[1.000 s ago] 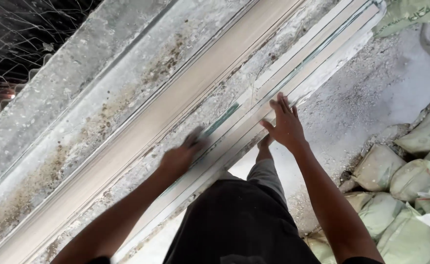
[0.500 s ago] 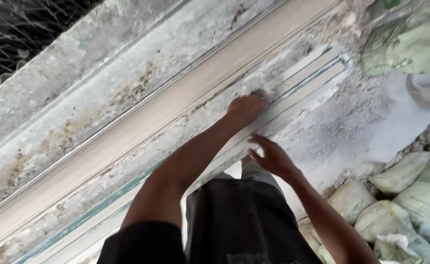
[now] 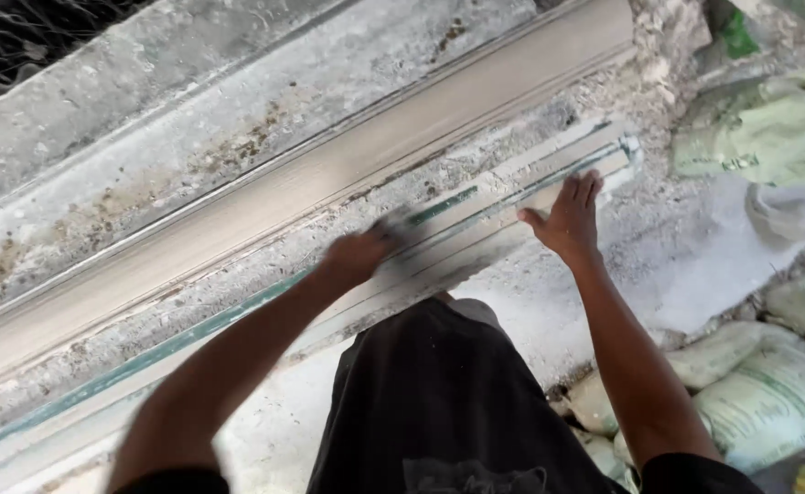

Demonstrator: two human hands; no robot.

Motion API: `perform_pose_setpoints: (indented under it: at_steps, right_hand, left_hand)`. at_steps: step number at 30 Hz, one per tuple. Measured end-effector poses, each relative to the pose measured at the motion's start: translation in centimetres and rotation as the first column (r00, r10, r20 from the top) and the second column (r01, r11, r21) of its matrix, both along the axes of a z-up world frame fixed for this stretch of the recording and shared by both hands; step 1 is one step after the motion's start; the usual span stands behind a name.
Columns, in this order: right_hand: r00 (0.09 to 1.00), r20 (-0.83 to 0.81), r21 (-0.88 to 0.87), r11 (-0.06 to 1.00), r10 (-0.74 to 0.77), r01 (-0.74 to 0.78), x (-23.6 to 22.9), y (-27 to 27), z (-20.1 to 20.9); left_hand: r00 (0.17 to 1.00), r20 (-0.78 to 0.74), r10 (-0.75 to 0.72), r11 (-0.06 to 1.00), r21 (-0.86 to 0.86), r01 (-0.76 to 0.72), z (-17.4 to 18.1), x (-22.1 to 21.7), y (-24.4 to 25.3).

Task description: Scrape and clean a decorative plaster mold using a metal spatula tool.

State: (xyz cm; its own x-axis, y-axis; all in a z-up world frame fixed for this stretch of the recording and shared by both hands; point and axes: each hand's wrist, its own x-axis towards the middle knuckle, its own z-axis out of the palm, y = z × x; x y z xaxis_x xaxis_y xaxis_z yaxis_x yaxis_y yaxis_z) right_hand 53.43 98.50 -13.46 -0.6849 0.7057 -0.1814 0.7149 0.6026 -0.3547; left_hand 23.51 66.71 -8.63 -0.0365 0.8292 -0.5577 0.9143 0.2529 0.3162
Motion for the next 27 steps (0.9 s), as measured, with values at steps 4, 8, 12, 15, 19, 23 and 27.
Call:
perform_pose_setpoints:
  at_steps: [4, 8, 12, 15, 19, 23, 27]
  right_hand:
    - [0.985, 0.117, -0.048, 0.99, -0.127, 0.134, -1.6, -0.2, 3.7]
    - [0.983, 0.113, -0.089, 0.984, -0.142, 0.153, -1.6, -1.2, 4.8]
    - [0.98, 0.081, -0.125, 0.974, -0.182, 0.191, -1.5, -1.5, 4.7]
    - [0.986, -0.009, -0.101, 0.981, -0.169, 0.167, -1.2, -1.2, 3.5]
    - [0.984, -0.037, -0.111, 0.98, -0.172, 0.167, -0.5, -1.5, 1.6]
    - [0.983, -0.096, -0.073, 0.986, -0.157, 0.151, -0.6, -1.4, 2.4]
    - [0.988, -0.009, -0.1, 0.984, -0.151, 0.149, -1.2, -0.8, 5.9]
  left_hand:
    - [0.998, 0.022, -0.063, 0.978, 0.2, 0.057, -2.6, 4.7, 14.5]
    - [0.997, 0.073, -0.019, 0.96, 0.28, -0.002, 1.8, 3.0, 11.0]
    - [0.998, 0.063, 0.003, 0.996, 0.092, -0.009, 6.0, -1.7, -3.9]
    - [0.999, -0.017, 0.052, 0.968, -0.244, -0.054, 8.1, -3.0, -10.5]
    - [0.996, 0.008, 0.086, 0.985, -0.154, -0.084, 5.2, -0.9, -2.9]
    - [0.998, 0.047, 0.03, 0.999, 0.037, -0.032, 1.3, 3.4, 12.3]
    - [1.0, -0.018, -0.01, 0.981, 0.192, 0.013, -2.5, 6.9, 23.0]
